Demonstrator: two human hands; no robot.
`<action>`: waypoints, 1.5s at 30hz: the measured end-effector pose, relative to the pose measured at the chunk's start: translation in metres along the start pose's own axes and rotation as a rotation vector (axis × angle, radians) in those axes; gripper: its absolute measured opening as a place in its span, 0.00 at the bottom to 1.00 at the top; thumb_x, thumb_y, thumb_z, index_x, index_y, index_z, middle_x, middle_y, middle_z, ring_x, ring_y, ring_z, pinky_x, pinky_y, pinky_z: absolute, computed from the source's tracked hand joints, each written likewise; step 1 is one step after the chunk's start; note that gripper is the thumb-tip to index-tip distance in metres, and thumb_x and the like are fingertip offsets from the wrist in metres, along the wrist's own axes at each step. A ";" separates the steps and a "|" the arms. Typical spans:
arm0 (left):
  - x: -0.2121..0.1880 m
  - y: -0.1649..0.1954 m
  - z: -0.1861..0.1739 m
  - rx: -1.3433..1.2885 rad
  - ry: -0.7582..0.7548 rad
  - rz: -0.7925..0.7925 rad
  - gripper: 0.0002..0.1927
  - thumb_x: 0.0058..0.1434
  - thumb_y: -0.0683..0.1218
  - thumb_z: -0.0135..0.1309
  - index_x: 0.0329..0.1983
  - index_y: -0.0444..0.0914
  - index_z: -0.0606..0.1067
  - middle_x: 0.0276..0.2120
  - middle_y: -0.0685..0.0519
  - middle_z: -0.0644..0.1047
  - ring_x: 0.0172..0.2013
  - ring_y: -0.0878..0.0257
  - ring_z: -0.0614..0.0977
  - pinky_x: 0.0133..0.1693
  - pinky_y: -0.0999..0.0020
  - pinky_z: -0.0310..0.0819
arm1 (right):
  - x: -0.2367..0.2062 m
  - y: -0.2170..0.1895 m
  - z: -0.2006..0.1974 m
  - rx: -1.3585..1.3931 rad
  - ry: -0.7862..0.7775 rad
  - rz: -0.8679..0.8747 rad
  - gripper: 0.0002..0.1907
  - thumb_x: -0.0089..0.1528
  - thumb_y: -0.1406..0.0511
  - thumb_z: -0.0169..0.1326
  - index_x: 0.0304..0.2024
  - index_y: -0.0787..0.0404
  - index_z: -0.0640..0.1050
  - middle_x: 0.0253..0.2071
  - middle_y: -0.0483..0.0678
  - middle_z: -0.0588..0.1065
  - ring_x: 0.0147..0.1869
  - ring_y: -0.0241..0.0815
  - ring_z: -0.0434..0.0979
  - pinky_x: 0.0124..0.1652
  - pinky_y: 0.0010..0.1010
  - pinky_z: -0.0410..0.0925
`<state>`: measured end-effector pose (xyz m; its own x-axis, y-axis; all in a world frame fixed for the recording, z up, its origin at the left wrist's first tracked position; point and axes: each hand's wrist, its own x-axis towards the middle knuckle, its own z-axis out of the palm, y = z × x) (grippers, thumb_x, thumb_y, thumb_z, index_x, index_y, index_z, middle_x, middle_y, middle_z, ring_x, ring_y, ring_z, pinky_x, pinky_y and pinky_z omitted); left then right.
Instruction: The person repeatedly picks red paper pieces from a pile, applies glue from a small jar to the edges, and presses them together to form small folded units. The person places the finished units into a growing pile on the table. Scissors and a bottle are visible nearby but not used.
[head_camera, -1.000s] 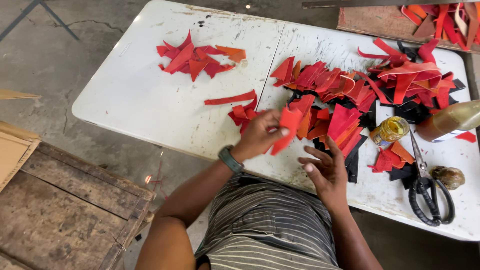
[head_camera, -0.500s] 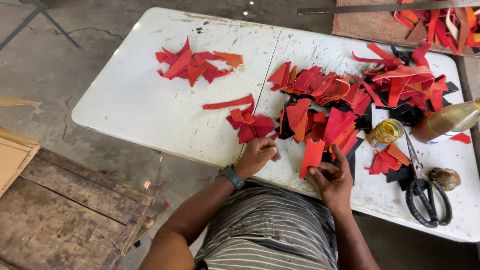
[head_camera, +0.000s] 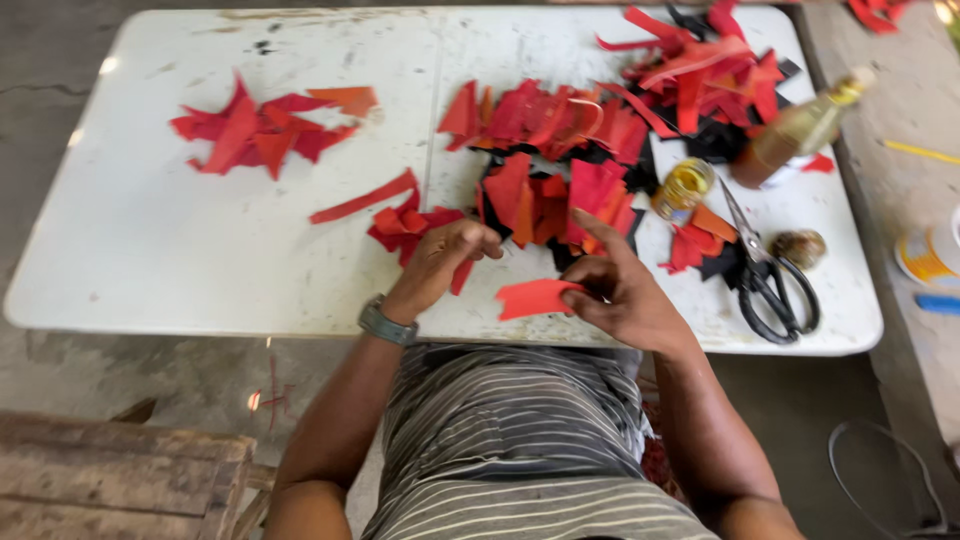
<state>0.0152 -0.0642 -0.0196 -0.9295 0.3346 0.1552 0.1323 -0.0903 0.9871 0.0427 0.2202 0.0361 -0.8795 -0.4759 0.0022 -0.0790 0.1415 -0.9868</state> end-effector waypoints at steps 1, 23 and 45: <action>0.003 0.011 0.002 0.188 -0.122 -0.014 0.13 0.67 0.49 0.54 0.48 0.35 0.78 0.36 0.50 0.84 0.35 0.66 0.83 0.39 0.69 0.78 | -0.002 -0.008 0.002 -0.026 -0.028 -0.005 0.50 0.58 0.77 0.60 0.77 0.55 0.51 0.34 0.46 0.77 0.38 0.34 0.75 0.41 0.25 0.70; 0.031 0.020 0.061 0.163 0.084 0.364 0.23 0.70 0.36 0.55 0.65 0.37 0.63 0.57 0.43 0.74 0.58 0.56 0.80 0.57 0.63 0.77 | 0.081 0.011 -0.169 -1.425 -0.043 0.363 0.42 0.39 0.49 0.74 0.57 0.45 0.81 0.68 0.44 0.64 0.69 0.54 0.59 0.66 0.44 0.57; 0.025 0.015 0.044 0.200 0.119 0.298 0.16 0.71 0.37 0.54 0.61 0.36 0.74 0.57 0.52 0.79 0.58 0.65 0.79 0.57 0.70 0.74 | 0.037 -0.014 -0.191 -1.298 0.149 0.181 0.38 0.41 0.57 0.72 0.57 0.37 0.81 0.70 0.46 0.66 0.71 0.58 0.59 0.66 0.58 0.53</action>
<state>0.0086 -0.0161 0.0013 -0.8719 0.2089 0.4429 0.4568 0.0215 0.8893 -0.0783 0.3659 0.0813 -0.9614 -0.2750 -0.0124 -0.2723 0.9566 -0.1035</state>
